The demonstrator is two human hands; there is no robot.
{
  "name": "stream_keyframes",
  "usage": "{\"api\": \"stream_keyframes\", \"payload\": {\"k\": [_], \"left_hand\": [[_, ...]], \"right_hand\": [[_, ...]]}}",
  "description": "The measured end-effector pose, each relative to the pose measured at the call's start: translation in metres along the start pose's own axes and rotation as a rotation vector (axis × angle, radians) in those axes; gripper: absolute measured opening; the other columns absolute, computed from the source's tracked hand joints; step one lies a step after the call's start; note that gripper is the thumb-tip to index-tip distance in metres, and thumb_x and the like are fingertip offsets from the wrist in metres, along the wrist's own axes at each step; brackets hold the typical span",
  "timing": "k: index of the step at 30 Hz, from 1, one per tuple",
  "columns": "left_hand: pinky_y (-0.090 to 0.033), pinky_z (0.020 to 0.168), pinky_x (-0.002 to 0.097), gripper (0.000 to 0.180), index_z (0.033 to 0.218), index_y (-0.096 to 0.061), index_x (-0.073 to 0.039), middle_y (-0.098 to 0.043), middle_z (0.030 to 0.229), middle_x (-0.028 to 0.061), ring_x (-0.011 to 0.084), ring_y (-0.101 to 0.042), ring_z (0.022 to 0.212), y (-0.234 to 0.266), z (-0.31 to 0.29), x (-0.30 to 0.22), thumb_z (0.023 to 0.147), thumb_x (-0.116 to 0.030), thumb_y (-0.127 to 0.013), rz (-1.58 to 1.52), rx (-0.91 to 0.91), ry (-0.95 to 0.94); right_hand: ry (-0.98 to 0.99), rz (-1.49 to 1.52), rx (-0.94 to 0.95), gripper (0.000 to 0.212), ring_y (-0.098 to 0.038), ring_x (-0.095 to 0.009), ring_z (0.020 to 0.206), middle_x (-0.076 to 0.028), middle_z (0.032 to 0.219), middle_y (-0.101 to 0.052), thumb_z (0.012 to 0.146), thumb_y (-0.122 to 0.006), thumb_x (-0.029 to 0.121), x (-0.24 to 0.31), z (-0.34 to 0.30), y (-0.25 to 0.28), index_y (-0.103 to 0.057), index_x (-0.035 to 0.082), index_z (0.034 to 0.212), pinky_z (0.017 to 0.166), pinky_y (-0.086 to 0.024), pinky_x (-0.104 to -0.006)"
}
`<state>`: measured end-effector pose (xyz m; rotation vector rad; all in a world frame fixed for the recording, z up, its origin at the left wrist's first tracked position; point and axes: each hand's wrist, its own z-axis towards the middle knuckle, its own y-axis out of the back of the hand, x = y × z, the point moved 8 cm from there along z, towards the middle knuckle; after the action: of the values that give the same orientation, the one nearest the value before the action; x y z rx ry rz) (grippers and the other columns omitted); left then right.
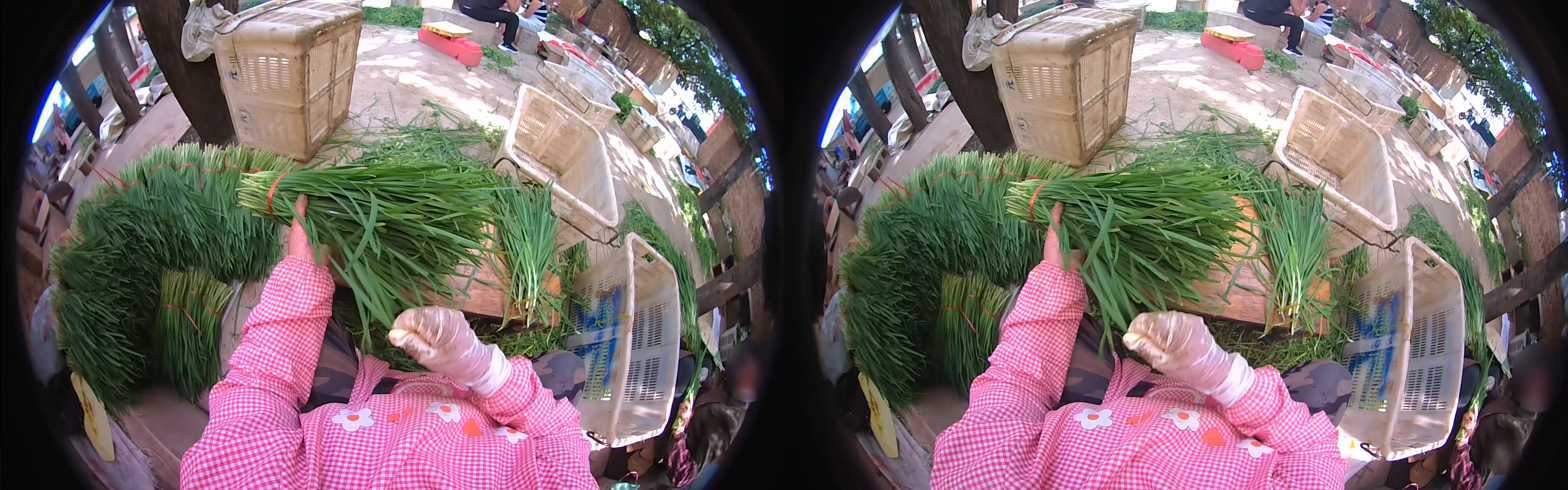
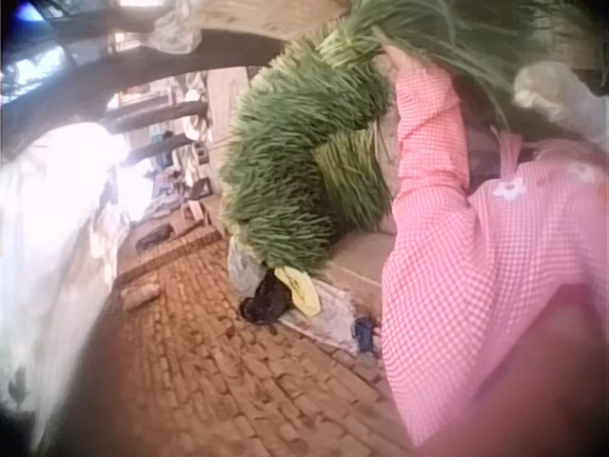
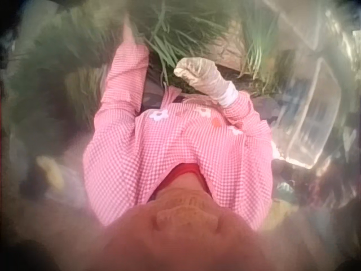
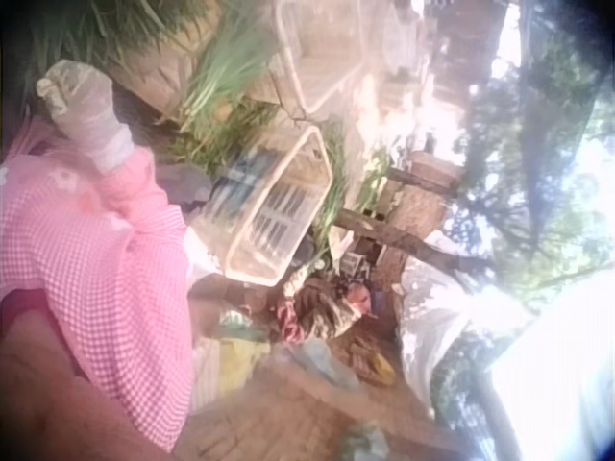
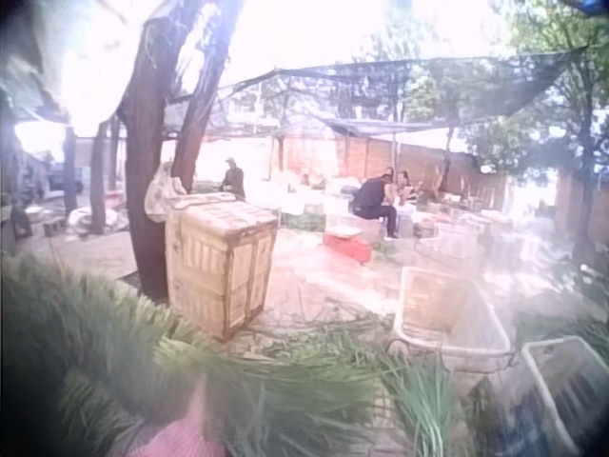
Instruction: The person bundles green stalks by hand, secures them with red rubber bands, and places the completed bunches into stacks.
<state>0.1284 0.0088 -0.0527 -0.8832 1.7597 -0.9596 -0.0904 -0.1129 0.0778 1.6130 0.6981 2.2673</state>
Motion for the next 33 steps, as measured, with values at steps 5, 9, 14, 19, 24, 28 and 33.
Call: {"api": "stream_keyframes", "payload": {"k": [5, 9, 14, 19, 24, 28, 33], "left_hand": [[-0.042, 0.093, 0.051, 0.044, 0.112, -0.058, -0.008, -0.06, 0.115, 0.0093, 0.0306, -0.056, 0.103, 0.021, 0.005, -0.001, 0.078, -0.034, -0.069, -0.087, -0.118, 0.105], [-0.044, 0.091, 0.0504, 0.044, 0.11, -0.06, -0.008, -0.061, 0.112, 0.0088, 0.0301, -0.057, 0.101, 0.014, 0.002, 0.0, 0.075, -0.032, -0.073, -0.118, -0.097, 0.103], [-0.045, 0.089, 0.0498, 0.042, 0.107, -0.061, -0.008, -0.063, 0.109, 0.0085, 0.0298, -0.058, 0.098, 0.006, -0.007, 0.003, 0.074, -0.031, -0.073, -0.099, -0.096, 0.066], [-0.039, 0.093, 0.0543, 0.047, 0.109, -0.061, -0.009, -0.061, 0.113, 0.0107, 0.0331, -0.056, 0.102, 0.019, 0.003, 0.004, 0.076, -0.041, -0.069, -0.062, -0.108, 0.084], [-0.041, 0.092, 0.0551, 0.048, 0.113, -0.058, -0.008, -0.059, 0.116, 0.0111, 0.0331, -0.056, 0.103, 0.029, 0.006, 0.005, 0.075, -0.034, -0.072, -0.141, -0.097, 0.179], [-0.042, 0.091, 0.0551, 0.049, 0.114, -0.056, -0.007, -0.059, 0.115, 0.0116, 0.0328, -0.056, 0.104, 0.005, -0.013, -0.003, 0.075, -0.032, -0.072, -0.072, -0.115, 0.06], [-0.043, 0.091, 0.0542, 0.048, 0.115, -0.056, -0.008, -0.059, 0.115, 0.0115, 0.0323, -0.056, 0.103, 0.015, -0.005, -0.007, 0.077, -0.031, -0.071, -0.079, -0.102, 0.079]], "right_hand": [[0.122, 0.338, 0.139, 0.004, -0.057, -0.02, 0.064, -0.008, 0.073, -0.059, 0.084, -0.058, 0.006, 0.035, -0.012, 0.031, -0.059, 0.003, 0.085, 0.06, -0.046, -0.0299], [-0.222, -0.076, -0.396, 0.012, -0.059, -0.017, 0.072, -0.01, 0.079, -0.061, 0.086, -0.058, 0.009, -0.022, -0.009, 0.098, -0.057, 0.002, 0.095, 0.066, -0.047, -0.0291], [-0.23, -0.187, -0.384, 0.016, -0.059, -0.026, 0.075, -0.012, 0.084, -0.061, 0.085, -0.059, 0.013, -0.079, 0.005, 0.084, -0.057, 0.002, 0.096, 0.067, -0.045, -0.031], [-0.124, 0.709, -0.663, 0.016, -0.04, -0.002, 0.061, 0.005, 0.073, -0.052, 0.091, -0.055, 0.025, -0.068, -0.005, 0.105, -0.058, 0.009, 0.091, 0.055, -0.033, -0.0181], [0.016, -0.193, -0.59, 0.023, -0.051, -0.007, 0.063, -0.003, 0.073, -0.057, 0.083, -0.065, 0.012, -0.005, 0.021, 0.102, -0.061, 0.006, 0.104, 0.057, -0.043, -0.0239], [0.036, -0.52, -0.479, 0.029, -0.057, -0.022, 0.056, -0.009, 0.065, -0.059, 0.078, -0.069, 0.018, 0.004, 0.047, 0.078, -0.061, 0.007, 0.103, 0.054, -0.046, -0.0312], [0.033, -0.083, -0.464, 0.011, -0.058, -0.018, 0.067, -0.009, 0.074, -0.06, 0.085, -0.06, 0.017, -0.03, 0.053, 0.063, -0.058, 0.006, 0.083, 0.061, -0.045, -0.0298]]}}
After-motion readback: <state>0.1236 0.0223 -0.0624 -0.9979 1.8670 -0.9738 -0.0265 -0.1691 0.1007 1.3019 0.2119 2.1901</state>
